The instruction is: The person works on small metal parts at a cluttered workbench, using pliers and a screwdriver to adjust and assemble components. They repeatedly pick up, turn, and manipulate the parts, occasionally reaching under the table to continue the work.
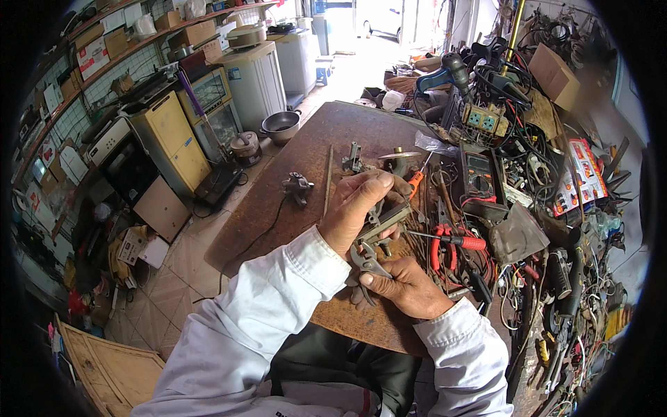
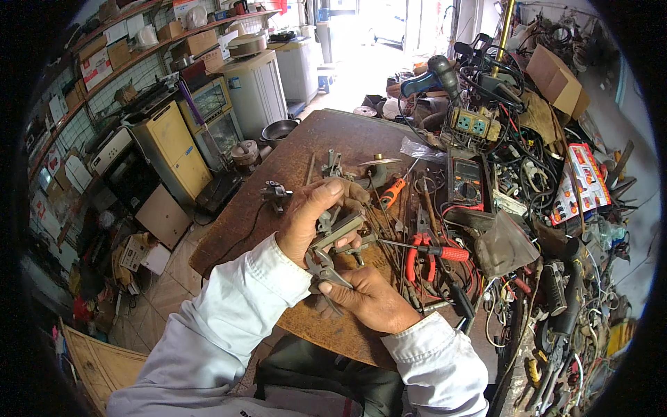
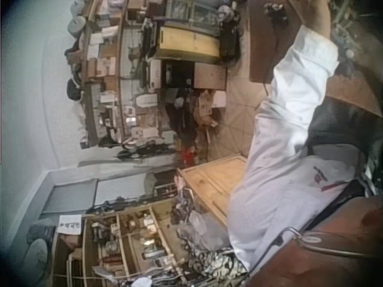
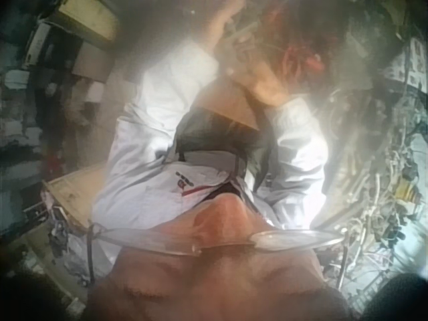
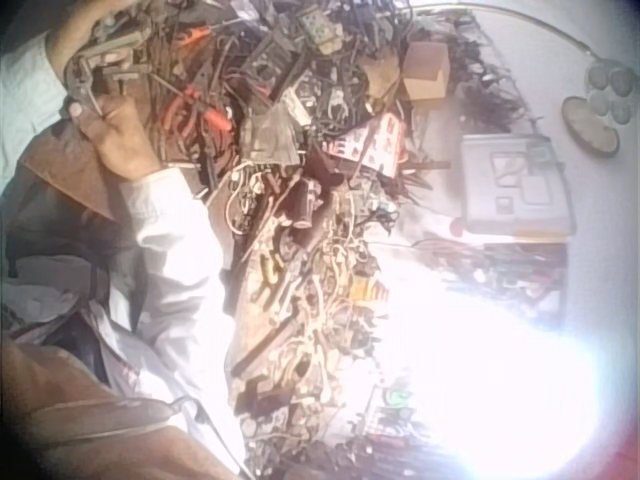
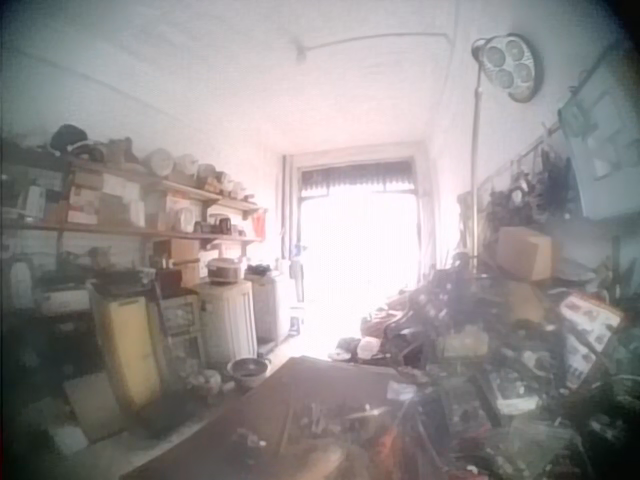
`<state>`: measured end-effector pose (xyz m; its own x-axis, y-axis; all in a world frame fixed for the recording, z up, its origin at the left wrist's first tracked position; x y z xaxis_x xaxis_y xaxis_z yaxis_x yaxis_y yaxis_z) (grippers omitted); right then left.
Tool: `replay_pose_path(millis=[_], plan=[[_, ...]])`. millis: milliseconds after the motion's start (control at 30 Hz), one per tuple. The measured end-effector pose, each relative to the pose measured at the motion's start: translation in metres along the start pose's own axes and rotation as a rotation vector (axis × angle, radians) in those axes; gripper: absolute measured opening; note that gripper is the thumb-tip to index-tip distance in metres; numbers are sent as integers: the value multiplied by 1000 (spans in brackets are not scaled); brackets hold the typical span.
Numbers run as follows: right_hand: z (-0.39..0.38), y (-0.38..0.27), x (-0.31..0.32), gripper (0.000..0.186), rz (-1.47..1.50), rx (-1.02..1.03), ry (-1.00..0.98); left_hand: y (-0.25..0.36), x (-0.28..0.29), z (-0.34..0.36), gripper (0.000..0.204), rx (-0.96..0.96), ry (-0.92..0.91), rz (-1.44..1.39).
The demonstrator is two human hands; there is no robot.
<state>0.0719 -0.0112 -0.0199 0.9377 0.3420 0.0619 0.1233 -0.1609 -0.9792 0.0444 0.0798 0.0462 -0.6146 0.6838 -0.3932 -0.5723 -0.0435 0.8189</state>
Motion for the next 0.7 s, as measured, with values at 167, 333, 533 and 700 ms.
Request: replay_pose_path(millis=[167,333,533,700], plan=[[1,0,2,39,9,17,37,7,0,-3,45,8,64,72],[-1,4,0,39,152,-36,30,10,-2,-3,42,-1,48,73],[-3,8,-4,38,121,-91,46,4,7,-5,43,-7,83,68],[-2,14,-9,35,170,-125,26,9,0,-7,44,27,79,130]])
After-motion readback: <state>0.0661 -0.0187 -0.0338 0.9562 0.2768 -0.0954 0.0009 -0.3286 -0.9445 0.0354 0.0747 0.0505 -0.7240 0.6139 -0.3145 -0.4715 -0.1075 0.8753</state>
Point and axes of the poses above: each hand's wrist, its own z-axis towards the middle knuckle, its own x-axis out of the back of the hand, y = z × x, the point moved 10 cm from there along z, towards the middle knuckle, and after that the axes turned 12 degrees about -x, right-handed, at the moved point
